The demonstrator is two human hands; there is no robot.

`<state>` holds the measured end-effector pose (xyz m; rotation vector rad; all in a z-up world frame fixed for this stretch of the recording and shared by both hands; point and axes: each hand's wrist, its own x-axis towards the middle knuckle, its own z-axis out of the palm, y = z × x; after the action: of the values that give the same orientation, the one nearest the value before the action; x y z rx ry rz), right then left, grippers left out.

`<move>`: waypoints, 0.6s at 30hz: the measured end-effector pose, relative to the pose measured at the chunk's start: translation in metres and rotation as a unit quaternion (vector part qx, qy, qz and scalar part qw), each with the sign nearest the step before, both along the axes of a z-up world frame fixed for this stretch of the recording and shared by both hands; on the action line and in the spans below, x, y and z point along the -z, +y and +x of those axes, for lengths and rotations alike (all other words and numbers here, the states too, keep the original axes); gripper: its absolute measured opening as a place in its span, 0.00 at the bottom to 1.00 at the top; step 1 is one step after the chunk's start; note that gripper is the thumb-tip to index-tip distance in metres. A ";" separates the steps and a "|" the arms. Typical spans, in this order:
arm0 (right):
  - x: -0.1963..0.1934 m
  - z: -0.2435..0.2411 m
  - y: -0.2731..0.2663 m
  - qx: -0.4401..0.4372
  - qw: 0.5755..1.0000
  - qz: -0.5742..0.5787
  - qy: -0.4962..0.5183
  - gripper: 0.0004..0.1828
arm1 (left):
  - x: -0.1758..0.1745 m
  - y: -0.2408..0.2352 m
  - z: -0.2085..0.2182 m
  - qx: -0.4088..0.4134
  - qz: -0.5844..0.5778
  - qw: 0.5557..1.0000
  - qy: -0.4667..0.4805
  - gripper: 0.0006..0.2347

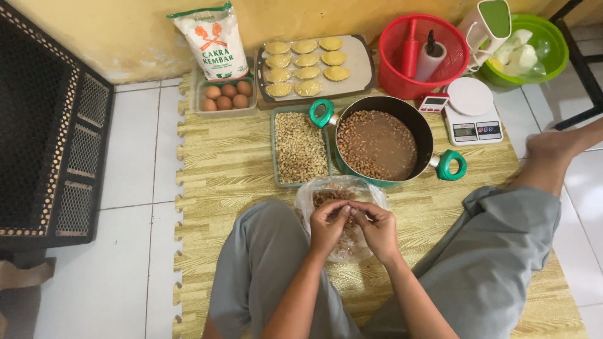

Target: Sorting small ingredients like peanuts or beans from a plastic bag into a container while sitting on the floor.

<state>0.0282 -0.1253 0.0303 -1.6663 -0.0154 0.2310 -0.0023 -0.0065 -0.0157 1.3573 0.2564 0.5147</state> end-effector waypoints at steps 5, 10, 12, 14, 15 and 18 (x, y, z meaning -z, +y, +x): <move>0.004 0.000 -0.004 -0.014 0.999 -0.029 -0.027 0.11 | 0.007 0.000 0.001 -0.010 0.026 1.000 -0.004 0.04; -0.004 0.001 -0.005 -0.017 0.999 -0.026 -0.030 0.10 | 0.002 -0.003 0.000 -0.016 0.036 0.999 -0.026 0.06; 0.002 0.000 -0.007 -0.021 0.999 -0.022 -0.030 0.11 | 0.005 -0.002 0.001 -0.023 0.070 0.996 -0.040 0.06; 0.002 -0.001 -0.007 -0.024 0.999 -0.017 -0.026 0.11 | 0.013 -0.003 0.002 -0.030 0.085 0.995 -0.044 0.06; 0.001 -0.002 -0.006 -0.026 0.999 -0.011 -0.024 0.11 | 0.017 -0.003 0.003 -0.037 0.101 0.993 -0.048 0.06; -0.003 -0.004 -0.003 -0.025 0.999 -0.006 -0.032 0.11 | 0.007 -0.004 0.001 -0.046 0.101 0.993 -0.043 0.07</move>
<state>0.0246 -0.1286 0.0335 -1.6868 -0.1037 0.2153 -0.0010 -0.0108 -0.0228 1.5202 0.2000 0.6891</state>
